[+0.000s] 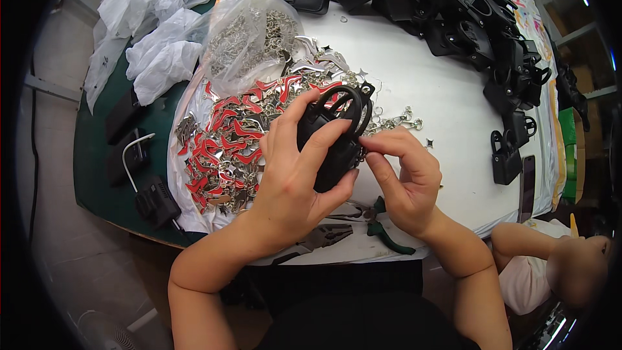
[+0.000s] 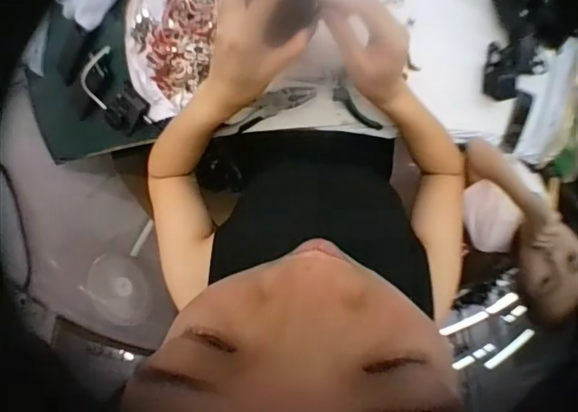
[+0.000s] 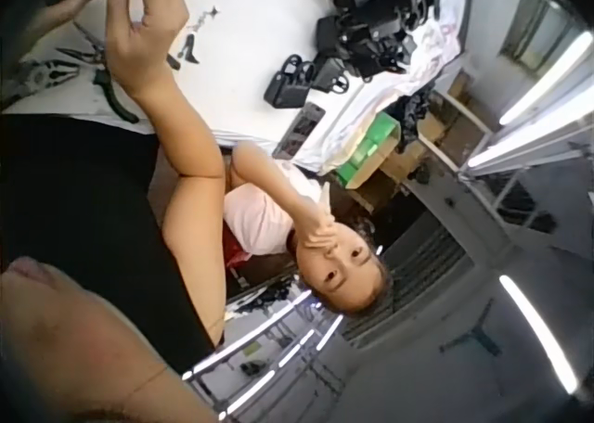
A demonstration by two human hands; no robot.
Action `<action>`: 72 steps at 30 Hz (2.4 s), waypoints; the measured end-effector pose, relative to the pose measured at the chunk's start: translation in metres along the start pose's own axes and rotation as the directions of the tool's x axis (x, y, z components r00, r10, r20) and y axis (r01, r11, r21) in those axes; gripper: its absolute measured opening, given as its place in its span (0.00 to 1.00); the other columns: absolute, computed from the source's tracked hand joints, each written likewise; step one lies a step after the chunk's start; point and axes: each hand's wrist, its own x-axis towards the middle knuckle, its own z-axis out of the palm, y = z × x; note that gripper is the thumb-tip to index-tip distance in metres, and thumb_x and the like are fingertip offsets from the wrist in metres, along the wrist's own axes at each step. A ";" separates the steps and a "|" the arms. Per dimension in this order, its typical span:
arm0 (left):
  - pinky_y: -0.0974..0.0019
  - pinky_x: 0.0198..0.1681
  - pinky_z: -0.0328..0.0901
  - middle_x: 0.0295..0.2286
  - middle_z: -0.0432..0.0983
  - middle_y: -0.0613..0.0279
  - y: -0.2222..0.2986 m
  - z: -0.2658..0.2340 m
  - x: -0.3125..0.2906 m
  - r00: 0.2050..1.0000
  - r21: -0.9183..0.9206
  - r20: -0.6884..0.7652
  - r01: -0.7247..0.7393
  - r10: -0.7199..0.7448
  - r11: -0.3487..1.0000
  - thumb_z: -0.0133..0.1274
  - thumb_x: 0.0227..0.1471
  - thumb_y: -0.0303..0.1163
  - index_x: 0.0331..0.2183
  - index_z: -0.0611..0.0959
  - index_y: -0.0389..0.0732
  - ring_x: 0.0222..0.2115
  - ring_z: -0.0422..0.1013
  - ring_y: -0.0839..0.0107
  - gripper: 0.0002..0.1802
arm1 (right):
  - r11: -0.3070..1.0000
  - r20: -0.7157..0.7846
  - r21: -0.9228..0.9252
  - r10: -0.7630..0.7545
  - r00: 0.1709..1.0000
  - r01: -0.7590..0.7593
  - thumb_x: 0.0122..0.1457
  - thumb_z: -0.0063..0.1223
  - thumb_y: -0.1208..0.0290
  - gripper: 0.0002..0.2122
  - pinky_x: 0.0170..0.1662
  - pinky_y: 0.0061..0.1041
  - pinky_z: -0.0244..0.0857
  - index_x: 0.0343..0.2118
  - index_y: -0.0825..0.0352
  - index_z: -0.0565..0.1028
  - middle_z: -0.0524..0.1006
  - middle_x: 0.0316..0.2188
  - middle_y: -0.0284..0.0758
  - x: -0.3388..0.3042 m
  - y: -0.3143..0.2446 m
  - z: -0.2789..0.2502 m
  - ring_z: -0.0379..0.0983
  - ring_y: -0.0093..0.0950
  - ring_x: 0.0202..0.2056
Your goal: The person attaches small metal charms and chain links to black plastic pouches using pliers, repeating the process for multiple items.
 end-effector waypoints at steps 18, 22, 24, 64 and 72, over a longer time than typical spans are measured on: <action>0.51 0.57 0.62 0.57 0.58 0.35 -0.002 -0.003 0.002 0.993 -0.041 0.012 -0.117 0.117 0.992 0.68 0.35 0.24 0.50 0.75 0.38 0.55 0.65 0.43 0.36 | 0.802 0.082 -0.417 -0.434 0.897 0.426 0.43 0.71 0.74 0.15 0.33 0.30 0.61 0.35 0.66 0.78 0.76 0.31 0.33 0.006 0.008 -0.011 0.69 0.31 0.31; 0.51 0.57 0.62 0.57 0.59 0.35 -0.004 -0.003 0.002 0.995 -0.082 0.020 -0.100 0.102 0.992 0.68 0.35 0.24 0.50 0.75 0.38 0.55 0.65 0.44 0.36 | 0.814 0.073 -0.397 -0.432 0.899 0.424 0.43 0.71 0.74 0.15 0.34 0.30 0.61 0.35 0.66 0.78 0.76 0.31 0.33 0.006 0.008 -0.009 0.69 0.31 0.32; 0.50 0.57 0.56 0.58 0.59 0.40 -0.007 -0.003 0.002 0.998 -0.149 0.023 -0.053 0.057 0.987 0.68 0.37 0.28 0.51 0.77 0.43 0.56 0.62 0.46 0.35 | 0.830 0.048 -0.392 -0.413 0.910 0.397 0.43 0.71 0.74 0.15 0.34 0.30 0.61 0.35 0.65 0.78 0.76 0.32 0.33 0.008 0.006 -0.007 0.69 0.31 0.32; 0.57 0.58 0.60 0.55 0.60 0.42 -0.010 0.002 -0.001 0.981 -0.487 0.170 0.168 -0.095 0.857 0.68 0.42 0.28 0.49 0.71 0.37 0.58 0.62 0.53 0.33 | 0.873 0.005 -0.314 -0.392 0.920 0.374 0.45 0.70 0.71 0.14 0.38 0.31 0.59 0.36 0.64 0.78 0.75 0.32 0.32 0.007 0.003 -0.007 0.69 0.31 0.33; 0.68 0.53 0.65 0.56 0.58 0.56 0.000 -0.005 0.001 0.903 -0.766 0.391 0.428 -0.181 0.479 0.63 0.48 0.21 0.53 0.66 0.37 0.52 0.66 0.72 0.32 | 0.962 -0.020 -0.124 -0.249 0.968 0.244 0.43 0.72 0.73 0.15 0.37 0.27 0.60 0.36 0.64 0.80 0.76 0.32 0.33 0.006 -0.007 -0.010 0.68 0.29 0.33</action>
